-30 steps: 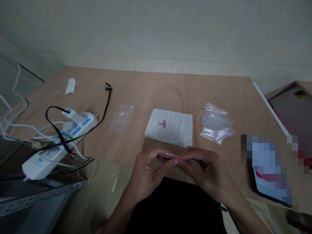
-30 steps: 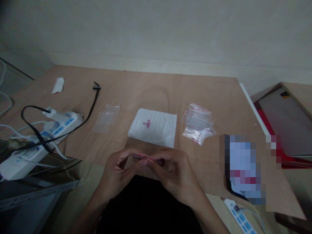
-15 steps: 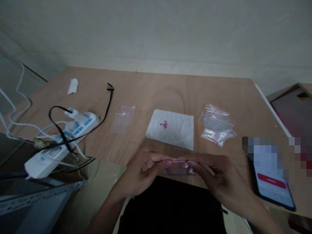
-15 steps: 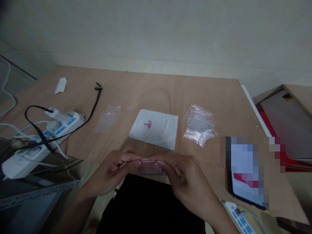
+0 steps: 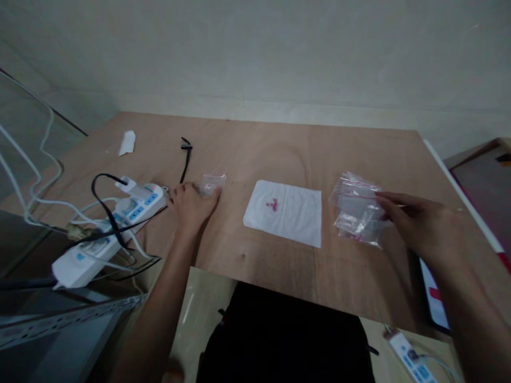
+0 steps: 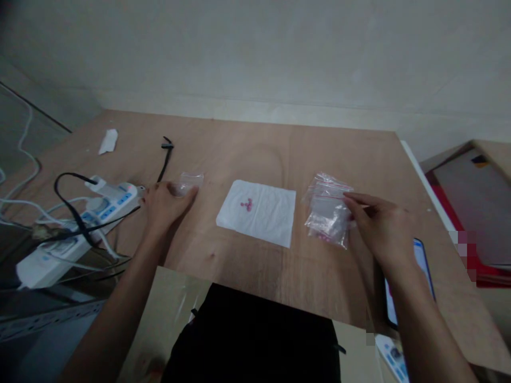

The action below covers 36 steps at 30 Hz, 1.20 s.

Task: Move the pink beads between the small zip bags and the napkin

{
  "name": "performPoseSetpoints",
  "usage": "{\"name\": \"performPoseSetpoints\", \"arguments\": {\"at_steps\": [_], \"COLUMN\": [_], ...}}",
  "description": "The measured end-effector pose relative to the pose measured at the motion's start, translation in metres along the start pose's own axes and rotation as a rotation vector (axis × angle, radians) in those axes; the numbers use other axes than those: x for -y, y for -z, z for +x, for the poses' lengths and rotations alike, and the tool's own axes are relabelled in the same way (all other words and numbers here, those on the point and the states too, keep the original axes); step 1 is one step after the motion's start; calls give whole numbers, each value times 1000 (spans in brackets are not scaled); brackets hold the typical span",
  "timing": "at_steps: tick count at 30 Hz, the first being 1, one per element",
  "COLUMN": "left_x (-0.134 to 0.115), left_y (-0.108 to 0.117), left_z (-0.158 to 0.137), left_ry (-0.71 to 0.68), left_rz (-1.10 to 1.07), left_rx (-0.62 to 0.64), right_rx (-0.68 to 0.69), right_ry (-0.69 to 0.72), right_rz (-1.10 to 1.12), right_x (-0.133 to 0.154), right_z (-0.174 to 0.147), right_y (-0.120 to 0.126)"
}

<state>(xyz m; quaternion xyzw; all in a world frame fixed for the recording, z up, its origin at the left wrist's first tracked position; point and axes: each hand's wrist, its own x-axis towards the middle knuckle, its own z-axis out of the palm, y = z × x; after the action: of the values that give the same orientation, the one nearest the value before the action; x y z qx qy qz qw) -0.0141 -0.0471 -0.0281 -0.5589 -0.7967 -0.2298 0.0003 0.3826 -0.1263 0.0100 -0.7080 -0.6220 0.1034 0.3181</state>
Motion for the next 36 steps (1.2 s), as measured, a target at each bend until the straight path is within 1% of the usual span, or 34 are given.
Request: {"name": "performPoseSetpoints", "arguments": {"at_steps": [1,3,5,7,10,13,15,17,20,24,32,36], "left_x": [-1,-2,-3,-4,-5,-5,-3,-2,-1,-6,-21,-24], "left_y": [0,0,2,4,8,12,12,10,6,1,-3,-4], "left_z": [1,0,-3,-8,-17,-30,-40,-48,-56,-62,-66,-70], "left_ry": [-11,-36,-63,-100,-168,-199,-244,-328,-455,-537,-465,-484], "left_rz": [0,-12,-25,-52,-160,-324,-417,-470,-470,-474,-551,-571], "left_rx": [-12,-42,-84,-131,-152,-148,-119,-61,-14,-7,48,72], "right_rx": [-41,-143,-163,-122,126,332,445,517,553,566,523,501], "right_ry": [-8,-7,95,223,439,592,663,718,767,810,798,756], "right_rz": [-90,-217,-184,-94,16,28,21,6,-30,-82,-118,-85], "right_x": [0,9,27,48,76,91,94,94,94,94,90,94], "right_z": [1,0,-3,-4,4,20,30,37,42,43,43,41], "right_y": [0,-4,-13,-31,-68,-99,-110,-114,-114,-114,-124,-117]}}
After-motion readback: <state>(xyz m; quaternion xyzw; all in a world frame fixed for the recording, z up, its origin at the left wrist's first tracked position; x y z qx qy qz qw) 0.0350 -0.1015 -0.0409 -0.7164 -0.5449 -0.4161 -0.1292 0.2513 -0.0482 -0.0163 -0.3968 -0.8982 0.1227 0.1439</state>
